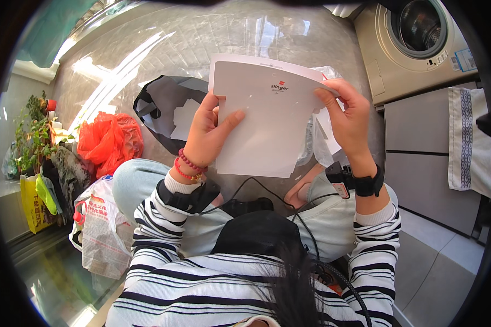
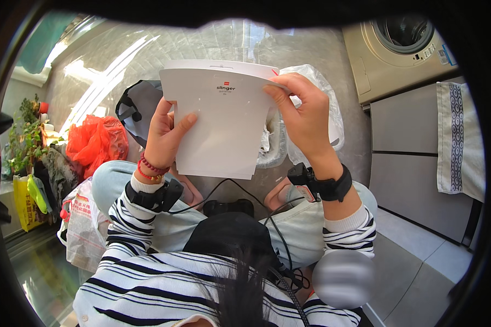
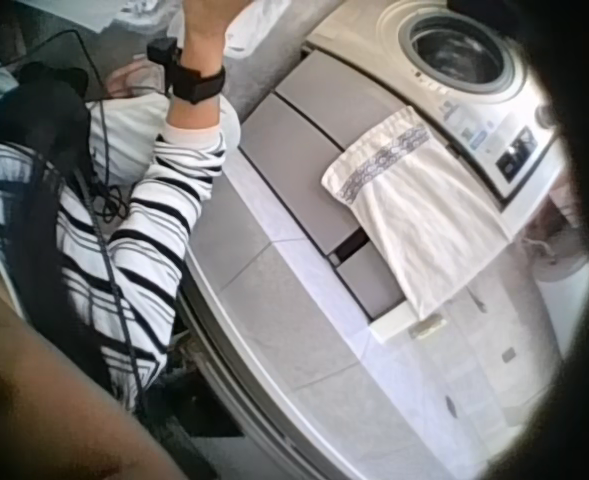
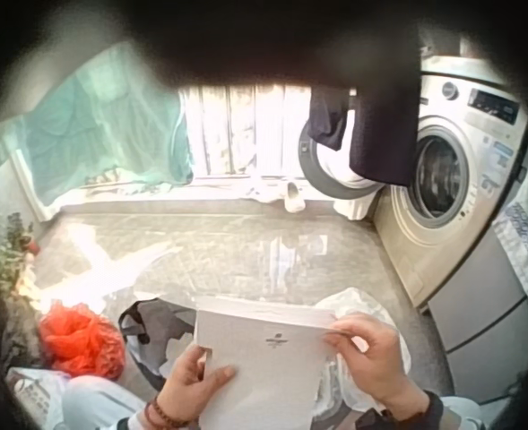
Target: The person sits on the floor and uses a red pin to poke holes into white paper parts labeled 'slinger'. They repeatedly insert the pin, remove it, and place the parts into a black bag. The person then retrieves another part from a plastic bag and continues the process.
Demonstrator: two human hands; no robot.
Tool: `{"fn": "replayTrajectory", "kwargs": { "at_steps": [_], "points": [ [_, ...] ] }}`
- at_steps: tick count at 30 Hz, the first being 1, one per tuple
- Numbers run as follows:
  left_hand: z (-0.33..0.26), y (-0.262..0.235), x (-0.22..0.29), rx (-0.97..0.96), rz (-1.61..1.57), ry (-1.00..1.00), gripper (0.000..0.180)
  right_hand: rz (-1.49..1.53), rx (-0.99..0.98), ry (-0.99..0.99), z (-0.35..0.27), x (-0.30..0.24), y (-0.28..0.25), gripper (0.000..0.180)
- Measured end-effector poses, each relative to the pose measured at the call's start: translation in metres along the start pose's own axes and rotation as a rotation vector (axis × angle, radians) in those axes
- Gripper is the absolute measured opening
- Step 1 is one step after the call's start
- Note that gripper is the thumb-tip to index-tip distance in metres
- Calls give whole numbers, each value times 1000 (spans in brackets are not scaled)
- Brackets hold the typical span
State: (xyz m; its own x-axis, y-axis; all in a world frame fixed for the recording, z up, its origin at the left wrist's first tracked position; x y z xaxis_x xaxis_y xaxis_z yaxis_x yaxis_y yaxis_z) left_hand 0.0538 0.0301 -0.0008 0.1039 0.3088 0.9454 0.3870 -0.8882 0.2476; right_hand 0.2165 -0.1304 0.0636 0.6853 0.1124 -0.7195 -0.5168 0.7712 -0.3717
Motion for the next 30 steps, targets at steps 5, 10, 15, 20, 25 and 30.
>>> {"fn": "replayTrajectory", "kwargs": {
  "at_steps": [5,10,15,20,25,30],
  "points": [
    [3,0,1,20,-23,28,18,15,7,116,-1,2,-2,13],
    [4,-1,2,63,103,78,16,94,-13,176,1,3,-2,13],
    [3,0,4,92,210,126,15,-112,81,11,12,-15,-18,15],
    [-1,4,7,173,365,170,15,-359,-60,-286,17,-42,-4,20],
    [-7,16,12,136,574,234,15,-385,-244,-292,12,-43,10,20],
    [-8,17,13,107,635,264,15,-272,-349,-290,10,-38,16,15]
  ]
}}
Point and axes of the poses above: each hand's wrist, its own z-axis towards the middle knuckle, its own y-axis out of the palm, x = y × z, the point moved 7 cm from there along z, towards the middle knuckle, and after that the axes turned 11 degrees about -y, right-handed, at the moved point
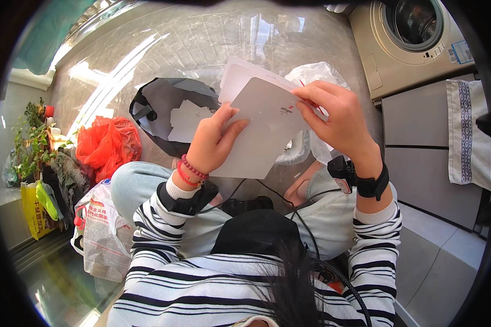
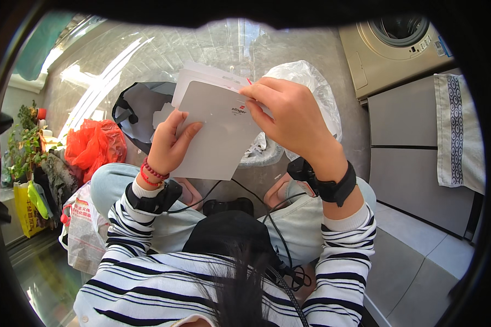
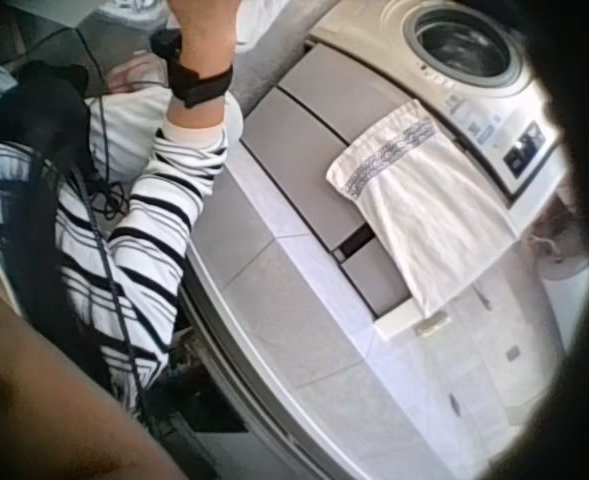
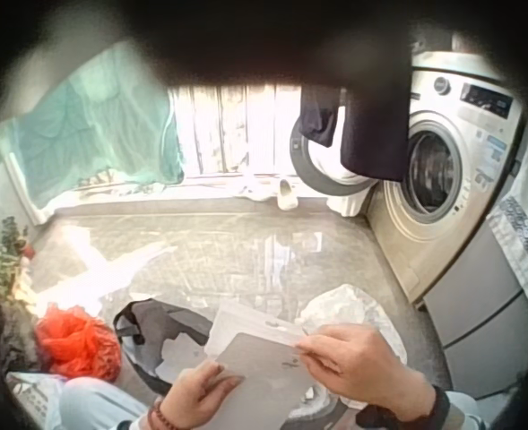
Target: The person sits on the floor and uses a red pin to poke holes into white paper parts labeled 'slinger'. They repeatedly insert the pin, remove it, and place the parts into a black bag. The person then retrieves another part from a plastic bag and continues the process.
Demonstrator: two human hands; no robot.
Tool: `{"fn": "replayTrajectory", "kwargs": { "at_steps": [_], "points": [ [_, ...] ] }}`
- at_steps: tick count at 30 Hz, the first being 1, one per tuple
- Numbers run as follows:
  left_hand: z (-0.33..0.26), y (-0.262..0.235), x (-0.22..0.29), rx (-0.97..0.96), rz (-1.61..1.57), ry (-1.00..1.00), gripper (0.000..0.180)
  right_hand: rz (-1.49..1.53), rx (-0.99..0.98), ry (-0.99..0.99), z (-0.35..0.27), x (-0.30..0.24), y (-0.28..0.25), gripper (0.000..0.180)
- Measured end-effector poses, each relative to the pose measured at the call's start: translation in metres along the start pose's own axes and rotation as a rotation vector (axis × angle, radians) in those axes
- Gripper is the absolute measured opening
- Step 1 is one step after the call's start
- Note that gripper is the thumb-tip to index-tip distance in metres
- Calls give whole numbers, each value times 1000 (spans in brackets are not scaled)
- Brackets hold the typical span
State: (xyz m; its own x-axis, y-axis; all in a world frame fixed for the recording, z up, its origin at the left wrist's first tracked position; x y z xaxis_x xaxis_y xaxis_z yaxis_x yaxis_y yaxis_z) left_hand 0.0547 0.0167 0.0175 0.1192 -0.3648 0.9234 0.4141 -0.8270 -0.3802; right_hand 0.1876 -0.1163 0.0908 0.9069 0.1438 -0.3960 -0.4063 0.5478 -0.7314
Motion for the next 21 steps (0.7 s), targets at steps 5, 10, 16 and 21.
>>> {"fn": "replayTrajectory", "kwargs": {
  "at_steps": [5,10,16,21],
  "points": [
    [-1,5,0,-59,53,34,15,34,-56,84,-3,4,5,16],
    [0,2,2,-59,89,98,16,289,-179,239,-10,13,16,19],
    [2,-1,-2,-67,63,103,16,688,-106,446,-21,29,17,14],
    [0,-5,-3,-47,25,67,16,797,53,603,-30,47,17,14]
  ]
}}
Point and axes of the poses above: each hand's wrist, its own z-axis towards the middle knuckle, its own y-axis out of the palm, x = y × z, the point moved 7 cm from there along z, towards the middle knuckle, and after that the axes turned 11 degrees about -y, right-handed, at the moved point
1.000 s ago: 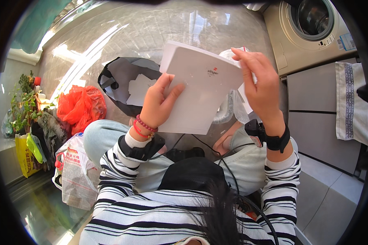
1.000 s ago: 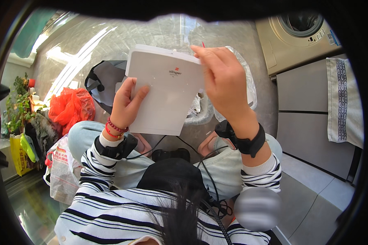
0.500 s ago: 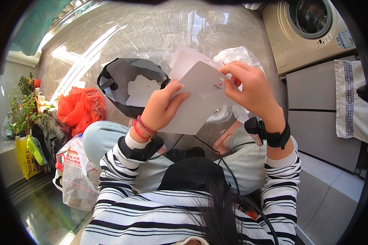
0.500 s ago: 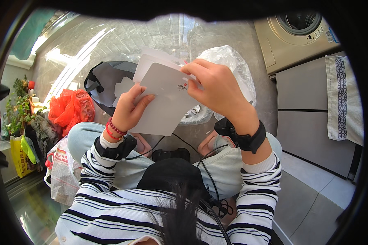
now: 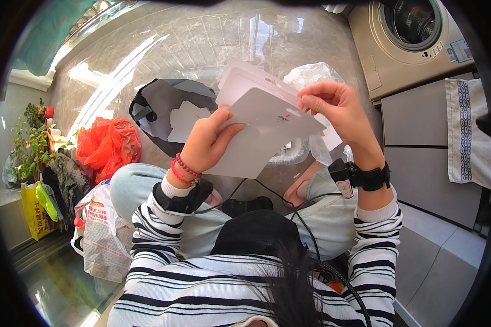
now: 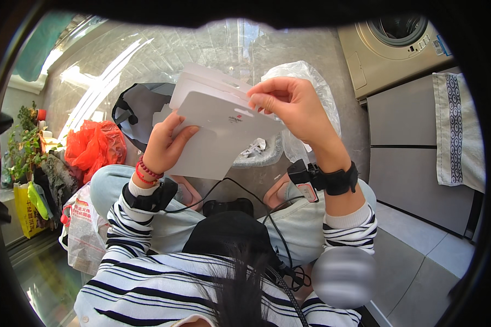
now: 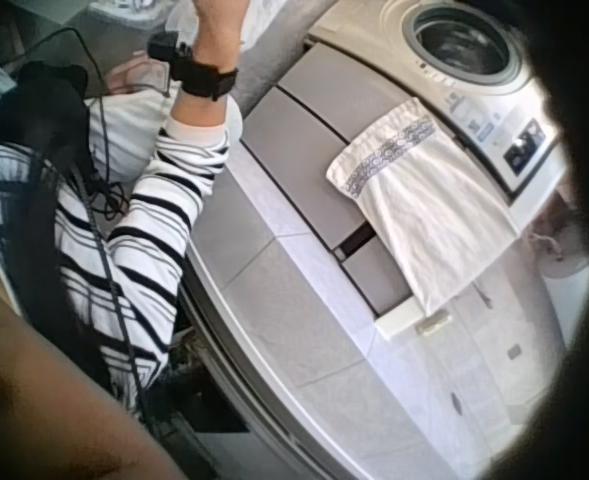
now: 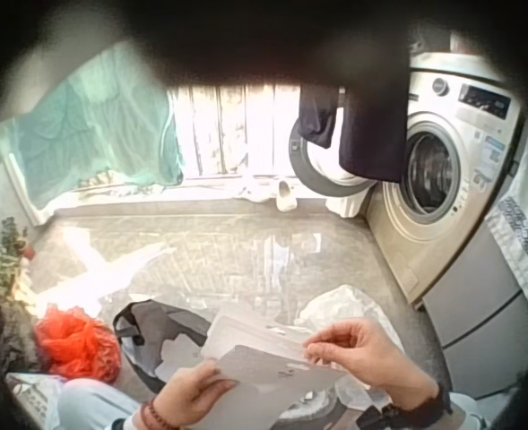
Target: The person sits on the floor and uses a red pin to poke holes into white paper parts labeled 'slinger'. They repeatedly insert the pin, remove it, and place the parts into a black bag. The person then retrieves another part from a plastic bag and continues the process.
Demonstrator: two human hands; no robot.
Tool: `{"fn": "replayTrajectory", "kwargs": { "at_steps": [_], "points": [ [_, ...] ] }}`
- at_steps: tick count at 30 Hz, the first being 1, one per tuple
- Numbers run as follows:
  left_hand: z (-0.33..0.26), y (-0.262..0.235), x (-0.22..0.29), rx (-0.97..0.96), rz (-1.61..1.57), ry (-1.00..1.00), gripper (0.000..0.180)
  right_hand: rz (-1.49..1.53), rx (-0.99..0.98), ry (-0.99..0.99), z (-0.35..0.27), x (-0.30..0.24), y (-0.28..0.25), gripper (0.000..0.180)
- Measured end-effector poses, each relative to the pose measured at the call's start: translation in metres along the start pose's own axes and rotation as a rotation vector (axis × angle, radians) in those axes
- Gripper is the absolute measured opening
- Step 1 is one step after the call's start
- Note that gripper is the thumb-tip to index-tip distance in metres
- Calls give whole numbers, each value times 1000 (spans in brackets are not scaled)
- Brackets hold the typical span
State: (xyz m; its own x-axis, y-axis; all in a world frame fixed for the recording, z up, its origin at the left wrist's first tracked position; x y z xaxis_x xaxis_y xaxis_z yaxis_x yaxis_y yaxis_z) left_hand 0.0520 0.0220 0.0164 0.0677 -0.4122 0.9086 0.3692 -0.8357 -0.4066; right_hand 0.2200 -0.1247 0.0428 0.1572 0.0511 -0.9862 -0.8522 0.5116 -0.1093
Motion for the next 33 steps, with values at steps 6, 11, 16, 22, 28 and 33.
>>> {"fn": "replayTrajectory", "kwargs": {
  "at_steps": [6,11,16,22,28,33],
  "points": [
    [-1,-11,-3,69,13,-31,16,-155,242,7,-6,-6,-25,14],
    [-1,-22,-10,144,-74,-58,14,-458,23,7,-12,-23,-22,18],
    [-2,-24,-11,173,-127,-43,14,-528,133,-218,-10,-34,-14,20],
    [-2,-22,-9,94,-187,-38,19,-416,31,-211,-10,-26,-17,17],
    [-4,-23,-9,22,-301,-102,29,-464,1057,-299,-41,-45,-133,20],
    [-7,-18,3,20,-188,4,39,-537,905,-339,-35,-34,-119,24]
  ]
}}
Point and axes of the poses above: each hand's wrist, its own z-axis towards the middle knuckle, its own y-axis out of the palm, x = y × z, the point moved 7 cm from there along z, towards the middle knuckle, and after that the axes turned 11 degrees about -y, right-handed, at the moved point
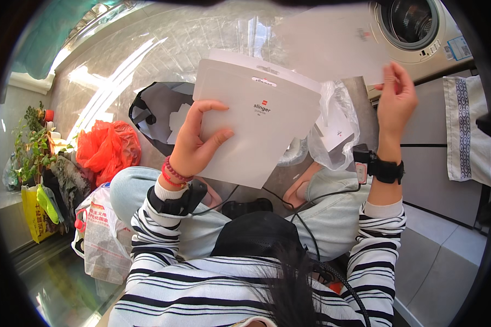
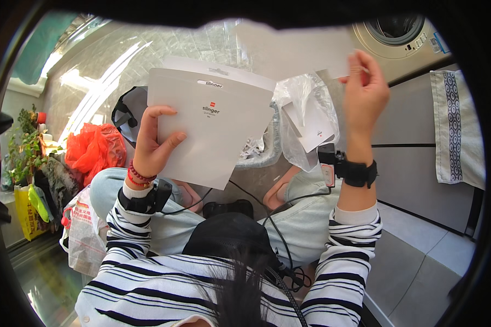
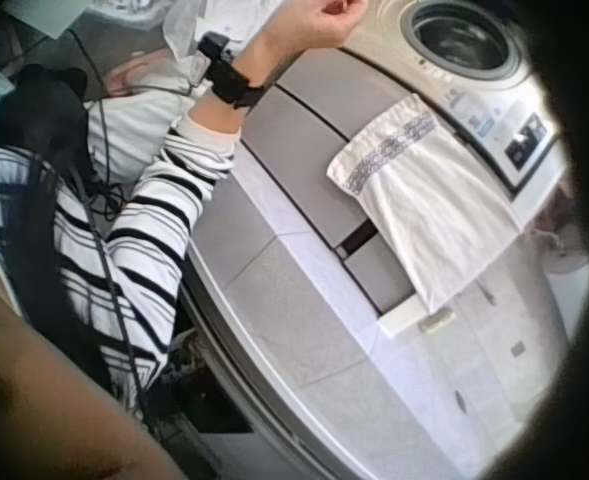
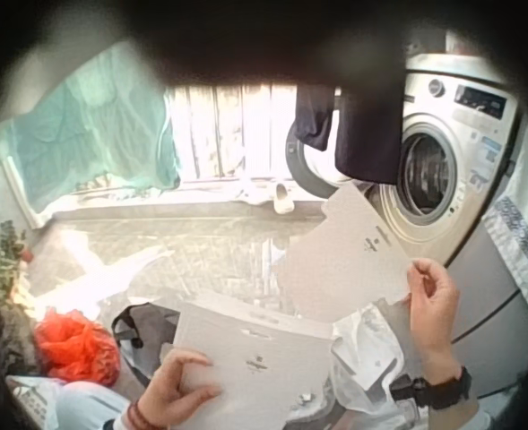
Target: The person sits on the floor and uses a red pin to poke holes into white paper parts labeled 'slinger'. They repeatedly insert the pin, remove it, and place the parts into a black bag. The person then retrieves another part from a plastic bag and continues the process.
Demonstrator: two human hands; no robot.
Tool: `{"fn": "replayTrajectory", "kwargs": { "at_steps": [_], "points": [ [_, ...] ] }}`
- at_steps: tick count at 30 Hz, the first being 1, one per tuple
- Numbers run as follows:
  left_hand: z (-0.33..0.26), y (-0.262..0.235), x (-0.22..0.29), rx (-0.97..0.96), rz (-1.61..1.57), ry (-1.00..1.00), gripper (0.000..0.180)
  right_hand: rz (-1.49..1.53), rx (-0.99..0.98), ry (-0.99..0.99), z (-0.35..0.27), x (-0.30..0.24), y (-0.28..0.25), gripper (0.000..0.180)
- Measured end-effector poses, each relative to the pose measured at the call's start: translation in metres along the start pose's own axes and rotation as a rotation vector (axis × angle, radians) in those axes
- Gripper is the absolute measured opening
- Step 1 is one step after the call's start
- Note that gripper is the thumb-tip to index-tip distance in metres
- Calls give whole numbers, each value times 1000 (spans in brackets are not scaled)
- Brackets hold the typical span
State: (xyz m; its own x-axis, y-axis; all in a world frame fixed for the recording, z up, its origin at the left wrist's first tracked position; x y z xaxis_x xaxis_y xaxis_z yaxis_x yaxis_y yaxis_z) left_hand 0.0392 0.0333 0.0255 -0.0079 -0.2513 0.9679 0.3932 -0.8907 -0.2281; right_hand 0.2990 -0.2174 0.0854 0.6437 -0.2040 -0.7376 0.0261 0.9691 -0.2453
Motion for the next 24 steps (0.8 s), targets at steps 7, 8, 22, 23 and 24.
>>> {"fn": "replayTrajectory", "kwargs": {
  "at_steps": [7,8,22,23,24],
  "points": [
    [4,1,8,65,277,189,81,333,-532,125,-25,-28,48,19],
    [6,-2,6,100,220,179,81,348,-566,147,-26,-29,51,18],
    [8,9,-31,15,-275,-398,38,528,-744,298,-48,-34,77,17],
    [7,11,-28,-8,-246,-364,38,510,-750,289,-49,-35,79,17],
    [7,13,-27,-1,-244,-354,38,497,-752,285,-50,-35,80,17]
  ]
}}
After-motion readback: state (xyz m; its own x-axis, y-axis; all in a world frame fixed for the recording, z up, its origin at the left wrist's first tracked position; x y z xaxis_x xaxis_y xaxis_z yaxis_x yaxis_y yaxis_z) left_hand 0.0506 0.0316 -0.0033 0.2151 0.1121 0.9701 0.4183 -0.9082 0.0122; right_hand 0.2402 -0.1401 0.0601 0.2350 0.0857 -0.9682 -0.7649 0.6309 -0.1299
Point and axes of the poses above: each hand's wrist, its own z-axis towards the middle knuckle, its own y-axis out of the palm, x = y × z, the point moved 7 cm from there along z, towards the middle knuckle, and after that the axes turned 11 degrees about -y, right-handed, at the moved point
